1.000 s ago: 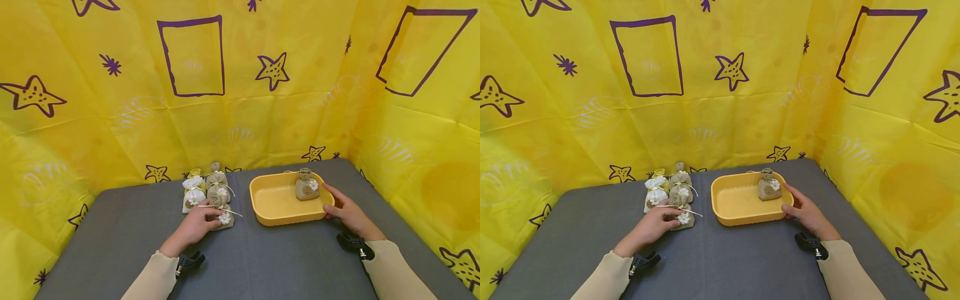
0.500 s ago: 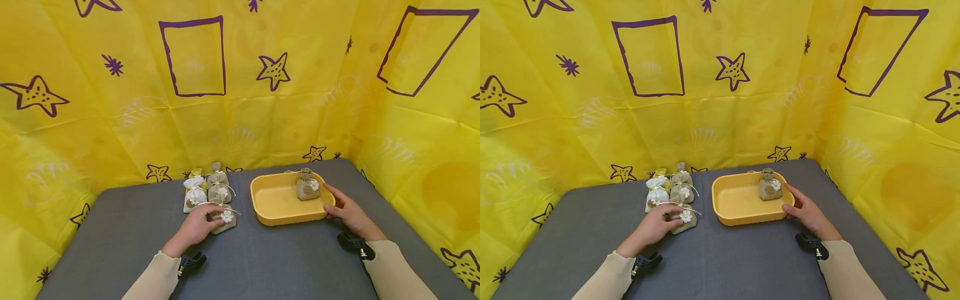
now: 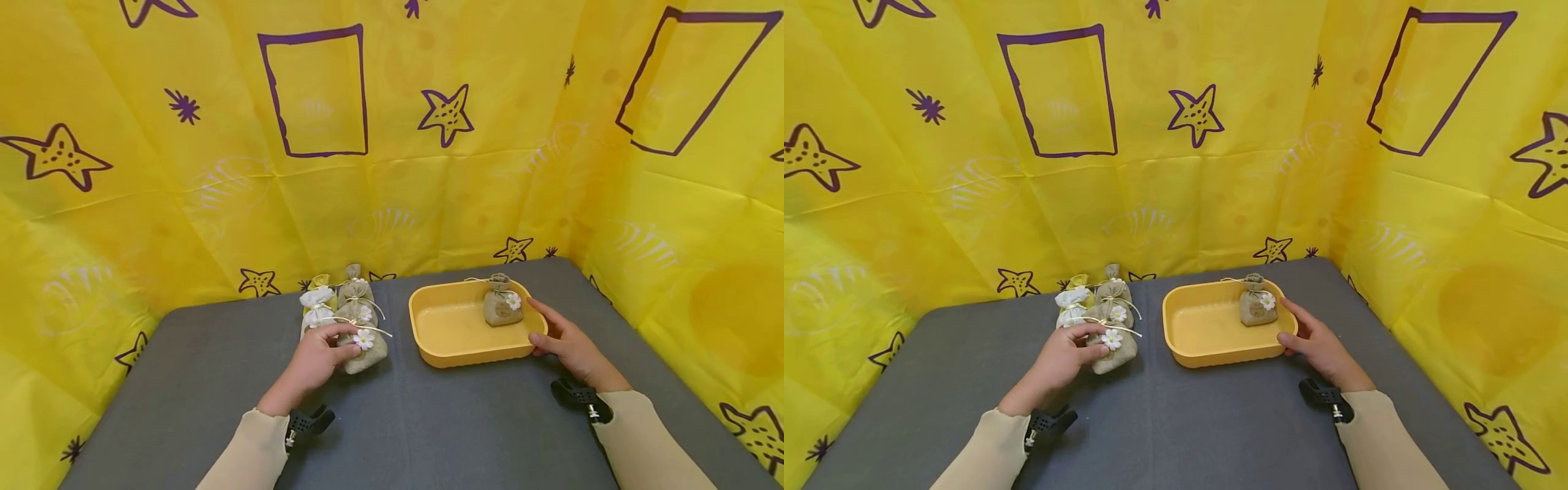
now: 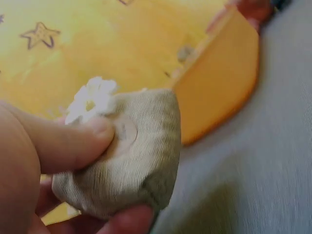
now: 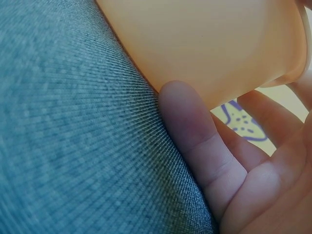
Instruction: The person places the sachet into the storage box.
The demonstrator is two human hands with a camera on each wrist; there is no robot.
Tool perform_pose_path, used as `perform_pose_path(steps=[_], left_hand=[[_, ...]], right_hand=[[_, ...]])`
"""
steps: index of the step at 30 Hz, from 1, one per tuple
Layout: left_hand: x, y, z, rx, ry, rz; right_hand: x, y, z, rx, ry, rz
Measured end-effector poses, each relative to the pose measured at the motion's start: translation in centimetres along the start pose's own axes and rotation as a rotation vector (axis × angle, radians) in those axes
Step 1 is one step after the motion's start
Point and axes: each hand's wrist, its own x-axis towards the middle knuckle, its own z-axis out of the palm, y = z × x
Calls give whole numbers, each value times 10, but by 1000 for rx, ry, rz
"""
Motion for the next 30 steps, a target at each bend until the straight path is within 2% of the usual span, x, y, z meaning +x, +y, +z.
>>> perform_pose_path(steps=[3,8,16,20,24,27,30], left_hand=[[0,9,3,-37,38,-28],[0,25,12,-41,78,-31],[7,45,25,-89,87,-1],[14,54,32,-176,64,22],[26,63,43,-246,6,47],[37,71,54,-180,-27,80],[49,77,68,-41,-59,121]], right_hand=[[0,-1,0,0,-2,4],[0,-1,1,2,-2,4],[0,0,0,7,-4,0],[0,0,-1,9,-4,2],[0,0,-2,3,0,7],[0,0,-2,0,2,6],[0,-1,-2,5,0,0]])
